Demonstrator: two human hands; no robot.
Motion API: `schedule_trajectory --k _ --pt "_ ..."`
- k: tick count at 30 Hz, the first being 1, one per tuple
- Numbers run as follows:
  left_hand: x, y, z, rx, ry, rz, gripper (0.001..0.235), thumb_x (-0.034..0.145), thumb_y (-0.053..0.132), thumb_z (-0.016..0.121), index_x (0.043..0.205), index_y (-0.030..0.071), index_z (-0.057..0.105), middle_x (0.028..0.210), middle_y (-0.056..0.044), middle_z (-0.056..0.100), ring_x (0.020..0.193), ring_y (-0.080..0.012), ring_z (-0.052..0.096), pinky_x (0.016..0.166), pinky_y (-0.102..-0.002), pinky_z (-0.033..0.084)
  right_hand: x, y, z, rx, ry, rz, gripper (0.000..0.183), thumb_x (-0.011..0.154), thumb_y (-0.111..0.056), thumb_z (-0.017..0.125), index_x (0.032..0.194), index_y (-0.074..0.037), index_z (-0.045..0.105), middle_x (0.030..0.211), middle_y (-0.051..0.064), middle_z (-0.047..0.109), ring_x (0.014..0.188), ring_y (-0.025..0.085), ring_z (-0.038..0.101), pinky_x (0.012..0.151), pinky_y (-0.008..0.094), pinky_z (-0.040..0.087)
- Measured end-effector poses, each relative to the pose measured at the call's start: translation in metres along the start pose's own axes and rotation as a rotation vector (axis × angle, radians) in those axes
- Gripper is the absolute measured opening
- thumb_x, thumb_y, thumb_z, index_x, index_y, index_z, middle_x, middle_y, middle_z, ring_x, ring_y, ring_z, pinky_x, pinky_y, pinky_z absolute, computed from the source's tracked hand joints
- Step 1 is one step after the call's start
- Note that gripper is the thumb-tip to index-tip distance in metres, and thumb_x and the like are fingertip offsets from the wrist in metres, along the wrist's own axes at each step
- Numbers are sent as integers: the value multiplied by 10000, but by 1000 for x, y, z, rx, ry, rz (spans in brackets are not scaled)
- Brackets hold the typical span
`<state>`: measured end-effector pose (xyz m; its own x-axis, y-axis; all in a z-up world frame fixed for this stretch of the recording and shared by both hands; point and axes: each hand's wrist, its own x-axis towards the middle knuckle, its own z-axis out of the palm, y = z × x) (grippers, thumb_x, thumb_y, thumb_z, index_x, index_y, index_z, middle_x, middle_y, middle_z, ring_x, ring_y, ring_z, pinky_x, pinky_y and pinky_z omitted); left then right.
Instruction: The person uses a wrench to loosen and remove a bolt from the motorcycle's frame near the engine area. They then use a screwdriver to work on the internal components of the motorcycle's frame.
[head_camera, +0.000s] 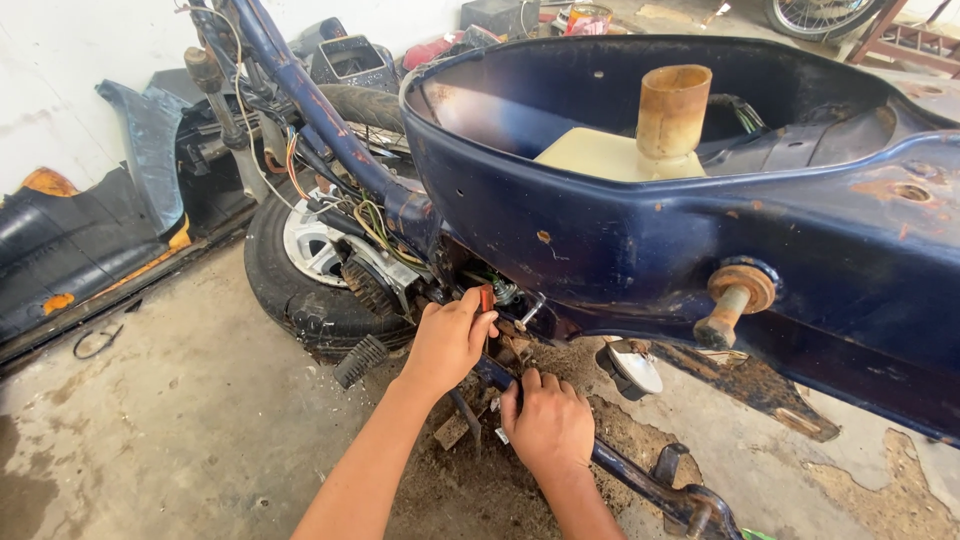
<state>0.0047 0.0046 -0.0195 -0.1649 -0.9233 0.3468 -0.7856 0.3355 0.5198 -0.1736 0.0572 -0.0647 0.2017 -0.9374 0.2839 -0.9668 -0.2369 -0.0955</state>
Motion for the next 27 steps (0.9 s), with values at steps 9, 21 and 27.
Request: schedule_trajectory --k 9,21,27 --pt "-12 5 8 4 116 24 216 1089 301 431 1031 110 516 825 75 795 789 -197 719 752 -405 415 -2 -3 -14 10 -103 24 387 1022 -427 411 941 -126 640 767 76 690 662 277 687 582 421 554" --pt "-12 22 1 -83 79 -163 467 1057 253 452 1508 140 401 880 34 819 828 -210 767 840 -434 484 -2 0 -2 -21 -15 3 373 997 -428 450 889 -131 649 757 91 694 662 315 692 595 442 546" --pt "-7 10 2 -146 159 -169 412 1064 251 434 1436 75 430 787 60 816 582 -186 749 743 -417 538 1 1 -1 -15 7 -5 370 991 -421 466 864 -129 653 756 88 692 659 314 687 588 440 547"
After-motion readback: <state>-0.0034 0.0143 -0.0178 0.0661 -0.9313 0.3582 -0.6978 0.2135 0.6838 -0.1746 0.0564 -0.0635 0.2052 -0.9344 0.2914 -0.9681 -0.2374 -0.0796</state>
